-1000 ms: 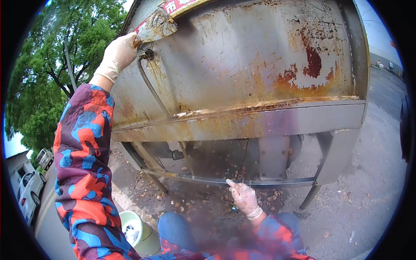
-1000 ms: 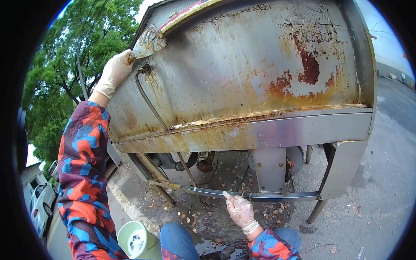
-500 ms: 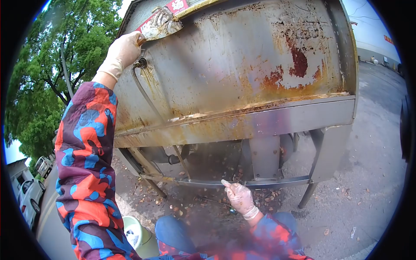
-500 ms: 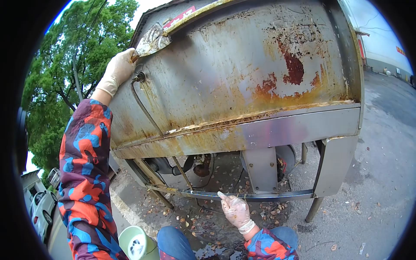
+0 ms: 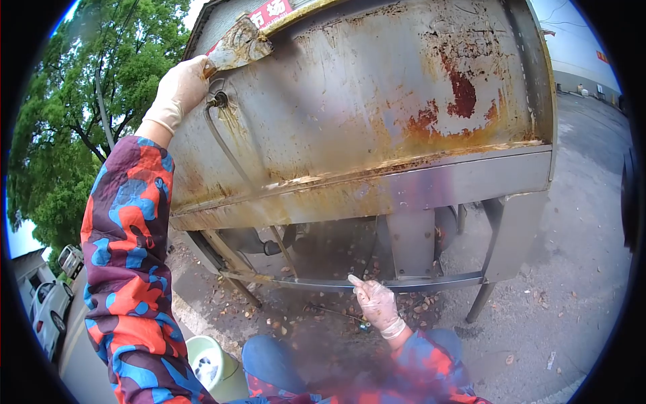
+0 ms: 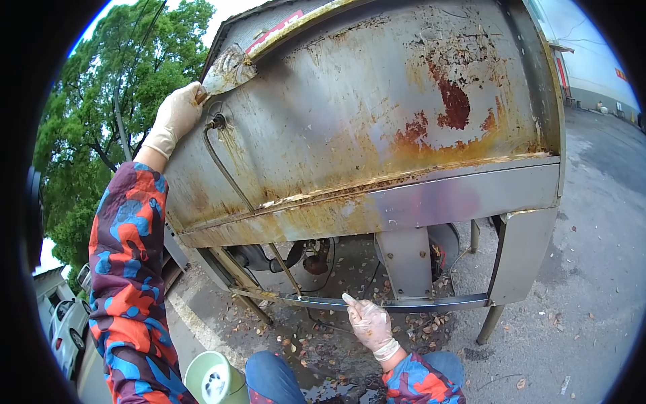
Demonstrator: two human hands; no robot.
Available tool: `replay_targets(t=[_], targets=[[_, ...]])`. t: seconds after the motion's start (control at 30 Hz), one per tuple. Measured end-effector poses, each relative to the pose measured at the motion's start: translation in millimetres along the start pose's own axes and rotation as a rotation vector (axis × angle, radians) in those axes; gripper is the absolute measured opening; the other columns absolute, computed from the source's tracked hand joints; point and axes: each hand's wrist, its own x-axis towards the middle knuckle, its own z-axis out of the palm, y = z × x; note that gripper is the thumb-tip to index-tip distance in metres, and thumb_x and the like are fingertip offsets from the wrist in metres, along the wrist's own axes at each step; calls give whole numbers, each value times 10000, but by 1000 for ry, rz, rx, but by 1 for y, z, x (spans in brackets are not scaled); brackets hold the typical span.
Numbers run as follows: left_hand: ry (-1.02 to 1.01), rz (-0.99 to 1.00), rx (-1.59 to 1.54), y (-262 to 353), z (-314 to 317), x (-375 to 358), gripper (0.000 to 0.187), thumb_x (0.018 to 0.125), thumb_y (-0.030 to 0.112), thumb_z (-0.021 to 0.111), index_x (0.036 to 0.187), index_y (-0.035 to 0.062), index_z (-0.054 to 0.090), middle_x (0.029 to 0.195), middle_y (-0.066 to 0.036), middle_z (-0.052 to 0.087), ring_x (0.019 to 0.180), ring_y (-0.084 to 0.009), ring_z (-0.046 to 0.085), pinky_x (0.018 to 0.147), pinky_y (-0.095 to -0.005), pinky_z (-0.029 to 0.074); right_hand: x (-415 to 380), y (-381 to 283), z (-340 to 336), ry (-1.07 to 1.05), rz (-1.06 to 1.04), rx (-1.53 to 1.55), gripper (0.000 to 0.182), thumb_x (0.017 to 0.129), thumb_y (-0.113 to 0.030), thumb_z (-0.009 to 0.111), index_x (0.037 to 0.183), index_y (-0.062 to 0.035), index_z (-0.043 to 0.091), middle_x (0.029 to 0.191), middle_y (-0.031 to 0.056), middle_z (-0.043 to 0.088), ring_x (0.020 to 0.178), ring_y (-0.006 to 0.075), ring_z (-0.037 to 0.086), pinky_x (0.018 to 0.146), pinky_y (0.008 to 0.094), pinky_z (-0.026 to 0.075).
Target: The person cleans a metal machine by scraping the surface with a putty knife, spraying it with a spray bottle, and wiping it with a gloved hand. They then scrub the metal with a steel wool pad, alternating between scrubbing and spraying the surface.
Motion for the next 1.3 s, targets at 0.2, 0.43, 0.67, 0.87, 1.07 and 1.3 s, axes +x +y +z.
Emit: replay_targets(t=[0.2,0.43,0.67,0.87,1.07,1.3], targets=[[-31,-38,61,-15,6,1,106,821,136,581,912,82,586,864,-180,642,843,-390,618,692,-450,490,0,6,1,9,-23,-24,294,845,-136,590,1128,-147,672,789,132,645,688,295,630,619,388,520],[37,34,-61,12,5,15,118,836,156,579,917,70,591,873,-201,640,842,-401,611,693,-444,491,1,2,-4,16,-12,-36,296,855,-150,577,1135,-165,670,792,123,639,662,297,616,608,398,511],[-28,-29,-10,12,-3,8,149,817,109,557,957,92,606,913,-183,650,867,-385,618,725,-432,496,-1,10,-9,5,30,-38,294,857,-154,572,1134,-154,672,801,111,639,658,292,616,603,395,509],[51,4,-64,23,-4,12,121,818,110,572,934,80,589,880,-198,639,842,-405,608,696,-445,490,5,2,-12,15,3,-50,285,858,-151,569,1123,-156,675,789,110,634,658,287,616,602,396,509],[19,-3,-16,17,-3,11,110,838,147,576,922,77,590,858,-195,642,835,-395,614,690,-445,491,1,10,-7,65,-23,-23,286,855,-137,575,1122,-156,676,772,109,630,659,290,614,593,390,508],[84,63,-58,40,-3,19,94,816,111,566,906,82,569,851,-197,633,835,-407,606,693,-454,491,3,3,-10,50,-15,-26,274,851,-134,584,1105,-149,684,766,106,628,655,293,611,589,386,505]])
